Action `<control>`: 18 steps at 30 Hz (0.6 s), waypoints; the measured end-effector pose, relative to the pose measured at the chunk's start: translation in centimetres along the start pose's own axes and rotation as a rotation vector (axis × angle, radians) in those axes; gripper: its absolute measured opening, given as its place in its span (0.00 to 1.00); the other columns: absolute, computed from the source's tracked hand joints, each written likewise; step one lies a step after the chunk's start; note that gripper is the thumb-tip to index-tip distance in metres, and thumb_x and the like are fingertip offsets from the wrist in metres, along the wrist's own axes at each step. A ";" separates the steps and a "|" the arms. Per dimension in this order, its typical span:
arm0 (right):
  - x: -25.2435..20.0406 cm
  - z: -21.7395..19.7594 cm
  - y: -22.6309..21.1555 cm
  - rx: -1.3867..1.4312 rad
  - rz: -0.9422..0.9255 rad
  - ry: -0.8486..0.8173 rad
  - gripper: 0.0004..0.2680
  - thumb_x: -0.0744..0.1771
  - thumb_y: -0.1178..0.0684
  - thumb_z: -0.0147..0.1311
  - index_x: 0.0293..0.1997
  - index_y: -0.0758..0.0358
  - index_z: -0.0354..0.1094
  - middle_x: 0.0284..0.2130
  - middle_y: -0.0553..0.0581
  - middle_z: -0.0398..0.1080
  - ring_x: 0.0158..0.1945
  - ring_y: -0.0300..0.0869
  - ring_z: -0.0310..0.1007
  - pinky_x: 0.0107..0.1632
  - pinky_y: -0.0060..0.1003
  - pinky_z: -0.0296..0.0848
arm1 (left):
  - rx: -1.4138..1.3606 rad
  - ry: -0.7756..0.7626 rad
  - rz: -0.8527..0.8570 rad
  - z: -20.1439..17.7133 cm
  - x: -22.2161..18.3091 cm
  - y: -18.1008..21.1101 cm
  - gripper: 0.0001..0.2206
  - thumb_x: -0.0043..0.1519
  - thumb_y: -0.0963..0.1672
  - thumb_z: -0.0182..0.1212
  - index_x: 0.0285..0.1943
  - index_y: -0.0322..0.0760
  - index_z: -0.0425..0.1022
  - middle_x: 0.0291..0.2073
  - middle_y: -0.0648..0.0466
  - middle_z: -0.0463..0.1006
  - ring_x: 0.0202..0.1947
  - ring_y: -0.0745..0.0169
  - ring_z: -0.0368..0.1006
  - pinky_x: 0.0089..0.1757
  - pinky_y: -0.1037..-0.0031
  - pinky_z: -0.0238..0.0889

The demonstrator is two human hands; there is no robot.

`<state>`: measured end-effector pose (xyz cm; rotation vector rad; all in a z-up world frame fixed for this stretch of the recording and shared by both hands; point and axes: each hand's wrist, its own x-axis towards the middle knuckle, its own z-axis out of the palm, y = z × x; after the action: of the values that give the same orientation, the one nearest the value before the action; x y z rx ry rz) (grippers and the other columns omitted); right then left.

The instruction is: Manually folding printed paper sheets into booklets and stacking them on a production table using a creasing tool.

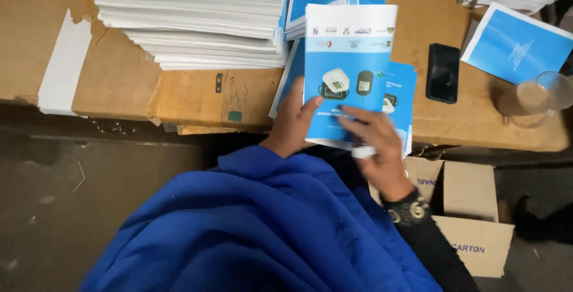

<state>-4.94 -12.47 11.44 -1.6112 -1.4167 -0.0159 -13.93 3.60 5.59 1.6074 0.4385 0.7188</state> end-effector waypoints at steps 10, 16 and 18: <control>1.2 -4.5 -0.2 -0.317 -0.190 -0.090 0.12 0.62 0.62 0.61 0.49 0.58 0.75 0.47 0.55 0.75 0.51 0.53 0.69 0.55 0.45 0.68 | -0.655 -0.445 -0.124 -1.7 1.0 -6.8 0.20 0.63 0.42 0.61 0.62 0.25 0.66 0.52 0.45 0.75 0.53 0.55 0.70 0.54 0.56 0.60; 0.5 -5.5 -0.8 -0.480 -0.205 -0.172 0.10 0.68 0.49 0.54 0.48 0.65 0.73 0.43 0.57 0.75 0.44 0.51 0.72 0.44 0.41 0.69 | -0.089 -0.271 -0.342 -5.2 2.2 -0.1 0.29 0.58 0.54 0.50 0.66 0.39 0.63 0.53 0.47 0.77 0.55 0.55 0.74 0.51 0.70 0.67; -0.3 -5.7 -0.3 -0.629 -0.153 -0.138 0.11 0.66 0.52 0.62 0.51 0.61 0.75 0.37 0.59 0.69 0.41 0.52 0.71 0.38 0.41 0.65 | 0.000 -0.066 0.154 -6.5 1.5 3.3 0.23 0.64 0.53 0.52 0.64 0.40 0.64 0.62 0.49 0.67 0.64 0.51 0.64 0.60 0.62 0.59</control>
<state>-2.13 -16.36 14.53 -2.0268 -1.7490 -0.4908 -17.53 8.83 9.39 1.6730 0.2688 0.7786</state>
